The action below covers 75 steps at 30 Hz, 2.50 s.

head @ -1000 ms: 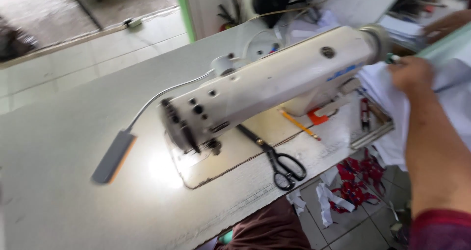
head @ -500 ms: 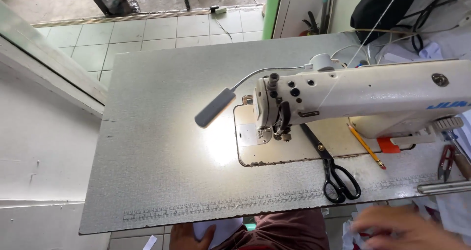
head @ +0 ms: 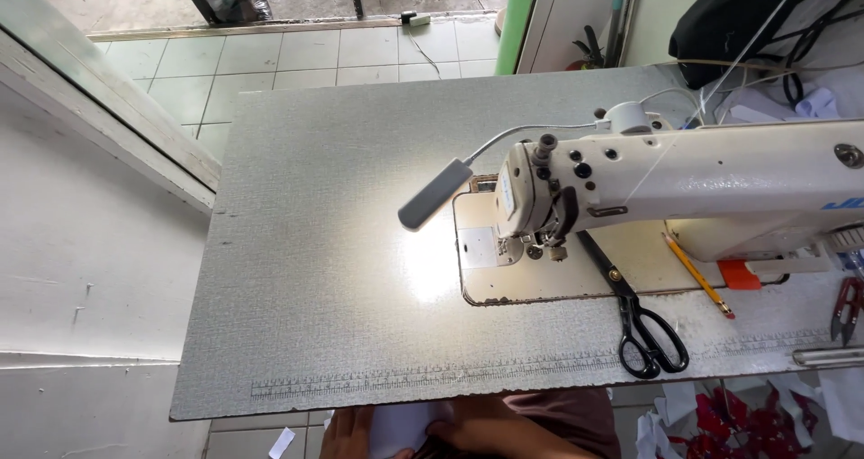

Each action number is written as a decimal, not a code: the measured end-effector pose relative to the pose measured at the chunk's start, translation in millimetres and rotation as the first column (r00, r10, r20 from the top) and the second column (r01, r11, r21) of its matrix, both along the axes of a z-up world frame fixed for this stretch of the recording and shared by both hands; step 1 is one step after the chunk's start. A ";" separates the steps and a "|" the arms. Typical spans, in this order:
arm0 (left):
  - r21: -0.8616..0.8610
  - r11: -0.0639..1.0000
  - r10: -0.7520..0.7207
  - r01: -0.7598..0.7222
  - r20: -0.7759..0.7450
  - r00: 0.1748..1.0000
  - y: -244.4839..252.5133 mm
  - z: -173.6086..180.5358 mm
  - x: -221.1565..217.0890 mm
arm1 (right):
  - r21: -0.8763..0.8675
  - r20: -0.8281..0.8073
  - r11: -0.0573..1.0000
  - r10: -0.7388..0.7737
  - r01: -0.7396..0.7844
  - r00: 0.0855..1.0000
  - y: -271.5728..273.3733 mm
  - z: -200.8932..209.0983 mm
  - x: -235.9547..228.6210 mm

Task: Marking a pattern on a piece of white fabric with a pencil and then cutting it out with scissors on a sewing table.

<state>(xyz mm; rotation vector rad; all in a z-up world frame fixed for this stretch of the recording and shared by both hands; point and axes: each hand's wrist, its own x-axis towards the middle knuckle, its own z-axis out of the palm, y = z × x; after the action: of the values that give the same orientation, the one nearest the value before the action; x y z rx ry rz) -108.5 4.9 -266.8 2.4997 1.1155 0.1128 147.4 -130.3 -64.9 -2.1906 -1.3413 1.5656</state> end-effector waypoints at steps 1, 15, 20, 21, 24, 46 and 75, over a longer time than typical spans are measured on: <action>0.040 0.999 0.001 -0.004 0.071 0.997 -2.3 5.0 2.7 | 0.010 -0.011 1.000 -0.025 0.025 1.000 1.7 8.2 0.6; -0.014 0.910 -0.388 0.415 0.322 0.864 -17.6 77.2 35.9 | 0.694 0.125 0.646 0.325 -0.316 0.938 -46.8 -39.9 12.8; -0.508 0.545 -0.659 0.667 0.232 0.715 1.4 132.4 73.0 | 0.668 0.087 0.604 0.516 -0.434 0.852 -38.9 46.4 36.8; -0.551 0.548 -0.573 0.629 0.301 0.763 8.5 168.4 75.2 | 0.688 0.209 0.560 0.456 -0.462 0.865 -38.0 56.2 44.0; -0.776 0.517 -0.366 0.360 0.179 0.913 32.1 274.4 84.0 | 0.591 0.342 0.662 0.313 -0.461 0.886 -36.0 87.3 69.2; 0.051 0.884 -0.468 0.465 0.114 0.877 207.4 268.0 130.6 | 0.637 0.628 0.695 -0.219 -0.332 0.747 -26.9 37.4 117.5; -0.101 0.959 -0.267 0.266 0.002 0.964 248.4 286.4 100.2 | 0.169 0.399 0.880 -0.473 0.444 0.786 4.8 89.3 153.0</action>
<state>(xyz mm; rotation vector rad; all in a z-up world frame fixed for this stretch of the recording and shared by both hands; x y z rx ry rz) -8.3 253.3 19.6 2.5345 0.7576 -0.0330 300.3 -125.5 24.4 -2.6547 -0.8076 0.8789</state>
